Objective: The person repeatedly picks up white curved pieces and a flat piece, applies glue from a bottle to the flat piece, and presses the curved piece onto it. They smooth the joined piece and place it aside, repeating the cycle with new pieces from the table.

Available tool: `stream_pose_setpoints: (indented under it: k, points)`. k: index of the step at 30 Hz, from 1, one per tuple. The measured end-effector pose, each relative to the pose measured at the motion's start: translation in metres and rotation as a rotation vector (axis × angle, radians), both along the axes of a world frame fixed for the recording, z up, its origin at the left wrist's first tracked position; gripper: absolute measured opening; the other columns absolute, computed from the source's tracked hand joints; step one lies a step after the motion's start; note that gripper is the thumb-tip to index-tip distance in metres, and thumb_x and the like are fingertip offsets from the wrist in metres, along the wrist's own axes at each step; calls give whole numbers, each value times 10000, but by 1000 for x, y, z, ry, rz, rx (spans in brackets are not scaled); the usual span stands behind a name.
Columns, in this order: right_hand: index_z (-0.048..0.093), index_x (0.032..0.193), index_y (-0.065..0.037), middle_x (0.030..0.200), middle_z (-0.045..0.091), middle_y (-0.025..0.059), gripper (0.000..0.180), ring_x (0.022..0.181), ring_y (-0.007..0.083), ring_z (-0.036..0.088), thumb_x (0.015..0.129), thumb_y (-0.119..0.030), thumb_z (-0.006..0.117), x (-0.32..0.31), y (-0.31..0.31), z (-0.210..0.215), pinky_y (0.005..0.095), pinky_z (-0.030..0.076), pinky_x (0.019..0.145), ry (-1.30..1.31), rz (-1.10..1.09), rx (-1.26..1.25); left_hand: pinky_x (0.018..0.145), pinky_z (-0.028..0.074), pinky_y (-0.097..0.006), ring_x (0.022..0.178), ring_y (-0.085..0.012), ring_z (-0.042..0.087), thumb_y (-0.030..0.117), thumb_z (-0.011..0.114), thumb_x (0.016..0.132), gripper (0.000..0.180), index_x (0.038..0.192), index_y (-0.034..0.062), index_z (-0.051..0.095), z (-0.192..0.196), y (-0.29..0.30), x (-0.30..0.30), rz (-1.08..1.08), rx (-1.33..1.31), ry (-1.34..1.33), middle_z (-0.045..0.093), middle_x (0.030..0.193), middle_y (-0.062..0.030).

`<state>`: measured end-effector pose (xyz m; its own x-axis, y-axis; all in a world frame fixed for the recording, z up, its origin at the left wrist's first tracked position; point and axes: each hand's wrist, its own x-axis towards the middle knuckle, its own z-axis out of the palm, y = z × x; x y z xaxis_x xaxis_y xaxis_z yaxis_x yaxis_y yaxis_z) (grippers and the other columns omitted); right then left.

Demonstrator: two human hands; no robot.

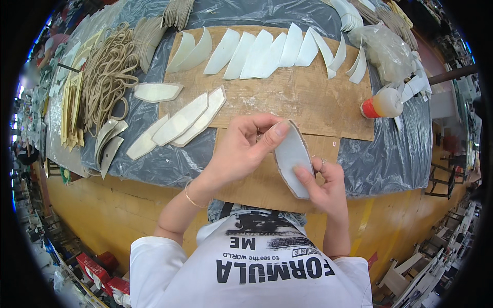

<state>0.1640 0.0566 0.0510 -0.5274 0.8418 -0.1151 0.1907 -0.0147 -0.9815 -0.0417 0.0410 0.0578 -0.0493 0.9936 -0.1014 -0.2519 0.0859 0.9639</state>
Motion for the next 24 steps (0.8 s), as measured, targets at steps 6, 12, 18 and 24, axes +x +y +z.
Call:
stream_pose_setpoints:
  k: [6,12,18,24]
  points:
    - [713,907,19,682,640,96,132,568,167,573,863,-104,726,-8,-10,-1,290,417,524,-117,27,330,646,452,-212,697,-33,552,260,591,991,285,890,9,681,-8,1,-2,-3,-147,-203,658,784,15]
    - [703,972,33,749,677,57,143,632,108,587,901,-92,696,-19,-14,-13,255,445,566,4,-53,73,624,476,-203,686,-33,578,321,567,1004,317,938,32,681,-21,14,5,26,-312,-274,668,816,9]
    - [692,962,45,771,674,24,155,673,68,577,923,-104,680,-21,-15,-8,233,456,590,86,-108,-124,586,461,-229,644,-37,555,398,555,1003,408,900,26,690,-17,9,-3,20,-236,-118,658,767,10]
    - [665,857,-16,675,595,56,168,591,216,557,806,-141,765,-25,-12,-12,333,431,544,-200,187,782,474,402,-237,572,-54,525,413,597,980,442,818,14,700,-33,18,-7,-281,-425,-293,637,698,0]
